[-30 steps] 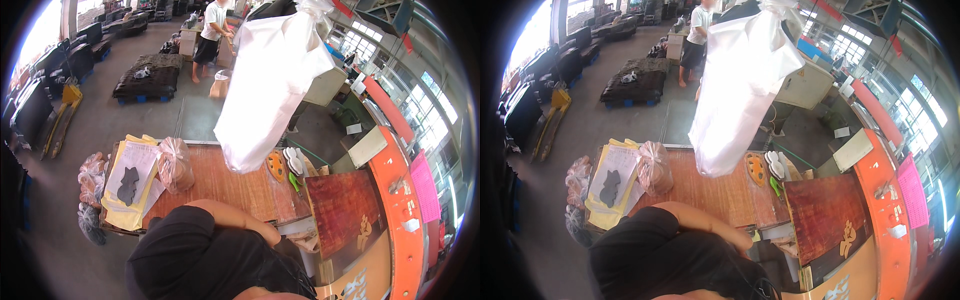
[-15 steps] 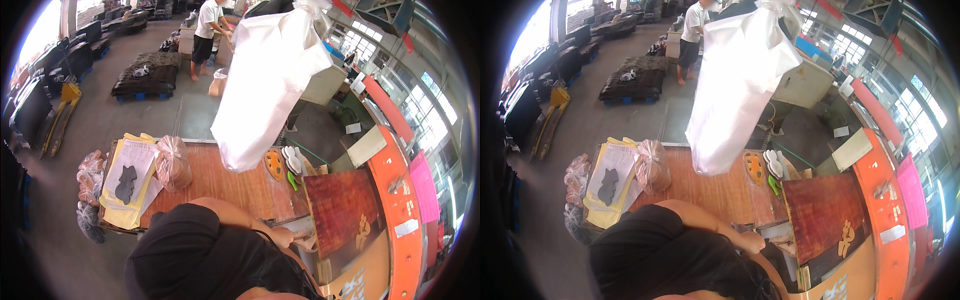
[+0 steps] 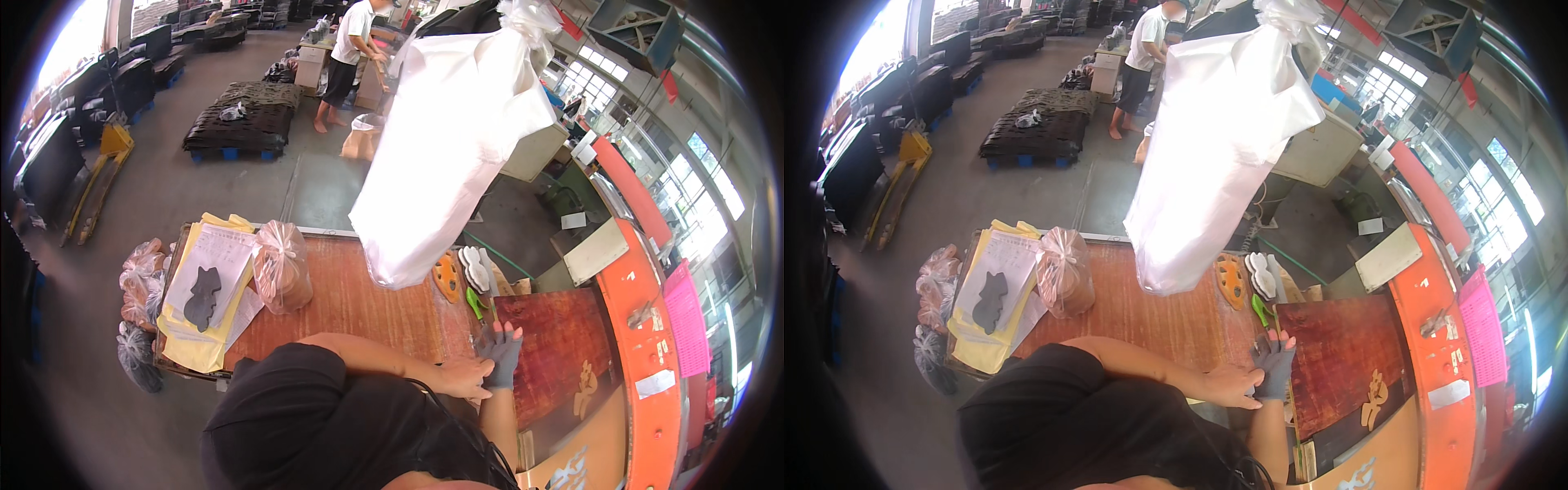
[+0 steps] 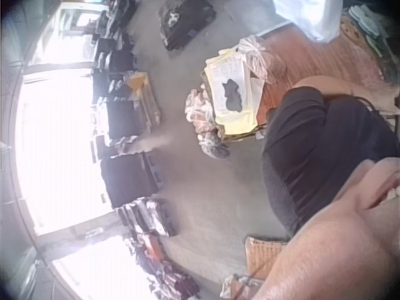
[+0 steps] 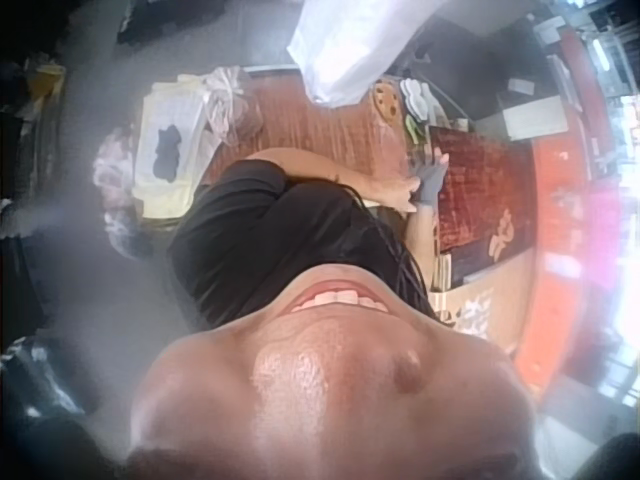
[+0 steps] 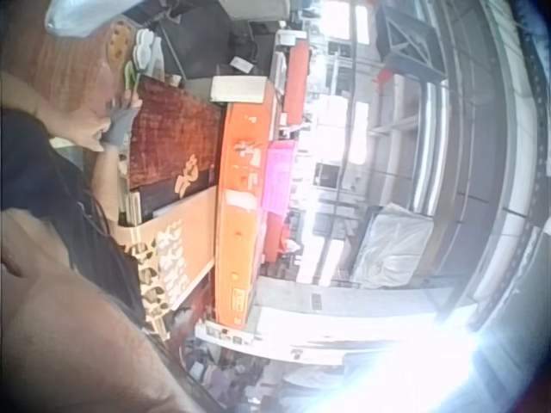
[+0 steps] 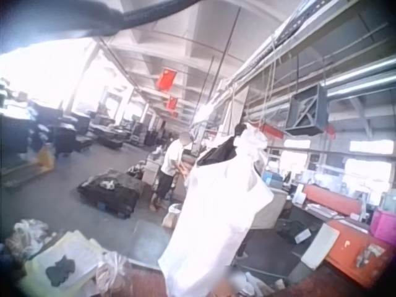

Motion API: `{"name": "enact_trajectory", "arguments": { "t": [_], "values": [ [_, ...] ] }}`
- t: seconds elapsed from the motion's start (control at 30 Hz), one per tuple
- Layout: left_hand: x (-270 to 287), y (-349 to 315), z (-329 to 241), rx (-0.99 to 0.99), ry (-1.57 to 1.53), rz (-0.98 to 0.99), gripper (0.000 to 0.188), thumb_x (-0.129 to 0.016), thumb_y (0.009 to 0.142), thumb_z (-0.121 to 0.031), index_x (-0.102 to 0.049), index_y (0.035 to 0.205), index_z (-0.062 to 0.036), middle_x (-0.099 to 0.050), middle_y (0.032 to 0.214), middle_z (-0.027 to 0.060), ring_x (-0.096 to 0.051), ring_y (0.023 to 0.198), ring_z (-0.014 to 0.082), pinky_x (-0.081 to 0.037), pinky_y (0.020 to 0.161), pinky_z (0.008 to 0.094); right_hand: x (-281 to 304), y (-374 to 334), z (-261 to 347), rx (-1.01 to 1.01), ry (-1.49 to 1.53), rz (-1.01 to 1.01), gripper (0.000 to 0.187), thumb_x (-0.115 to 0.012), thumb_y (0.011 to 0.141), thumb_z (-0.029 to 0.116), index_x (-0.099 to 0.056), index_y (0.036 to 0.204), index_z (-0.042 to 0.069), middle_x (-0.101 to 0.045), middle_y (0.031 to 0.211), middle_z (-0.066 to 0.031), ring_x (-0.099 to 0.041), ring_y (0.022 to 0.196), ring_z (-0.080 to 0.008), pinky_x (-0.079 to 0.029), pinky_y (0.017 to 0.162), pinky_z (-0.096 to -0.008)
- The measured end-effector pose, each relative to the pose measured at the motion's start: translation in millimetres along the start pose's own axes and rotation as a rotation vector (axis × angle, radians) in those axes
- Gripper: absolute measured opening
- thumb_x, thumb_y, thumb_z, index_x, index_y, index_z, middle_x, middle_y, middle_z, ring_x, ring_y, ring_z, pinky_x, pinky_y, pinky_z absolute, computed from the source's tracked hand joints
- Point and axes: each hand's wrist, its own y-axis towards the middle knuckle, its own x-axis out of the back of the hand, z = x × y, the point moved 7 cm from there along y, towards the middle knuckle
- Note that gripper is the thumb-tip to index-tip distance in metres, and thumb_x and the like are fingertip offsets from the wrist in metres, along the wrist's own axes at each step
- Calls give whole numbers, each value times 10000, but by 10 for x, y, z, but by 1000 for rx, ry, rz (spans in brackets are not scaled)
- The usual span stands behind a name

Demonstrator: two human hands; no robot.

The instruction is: The person removes the negative space from a large stencil on a workbench using a small tool and gloved hands. They carefully lift and discard the cut-out pieces, leaving the main stencil design intact.

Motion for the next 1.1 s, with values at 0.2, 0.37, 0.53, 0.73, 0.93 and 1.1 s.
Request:
{"name": "enact_trajectory", "arguments": {
  "t": [0.2,0.37,0.53,0.73,0.93,1.1],
  "values": [
    [-58,70,37,-36,-54,-31,333,-583,832,-360,-446,892,-62,-602,800,140,-589,805,364,-463,692,443,-122,-96,217,18,151,0,631,-491,858,572,-344,1303,148,-444,1260,-74,-457,1088,-292,-372,891,-473],
    [-82,1,-189,-397,173,-225,245,-581,793,-273,-480,771,-51,-611,697,127,-604,668,332,-468,584,458,62,-68,195,46,183,-5,468,-483,895,485,-427,1225,157,-518,1184,-52,-529,987,-269,-409,843,-449],
    [-129,2,-133,-263,233,-71,200,-572,758,-250,-534,787,-56,-610,640,132,-609,589,332,-469,518,469,246,-111,171,129,138,-116,427,-438,934,400,-415,1274,145,-483,1253,-60,-517,1027,-262,-400,862,-415],
    [-110,-16,-108,-90,187,30,224,-550,749,-260,-599,810,-51,-624,677,162,-628,660,346,-486,587,481,197,-224,285,211,111,-153,500,-454,929,372,-348,1356,135,-392,1365,-80,-456,1132,-264,-365,913,-404],
    [-339,-72,-271,-259,136,327,250,-518,759,-268,-624,748,-41,-629,726,174,-620,725,364,-474,649,486,264,-253,285,340,-280,-173,563,-476,925,327,-299,1395,74,-382,1372,-95,-376,1234,-232,-303,1006,-376],
    [-600,-44,-391,-412,150,611,262,-491,824,-292,-603,749,-68,-623,741,159,-618,724,341,-472,640,455,504,-451,227,366,-537,-156,688,-485,923,366,-193,1432,7,-238,1474,-119,-181,1373,-220,-147,1109,-336]
  ]
}}
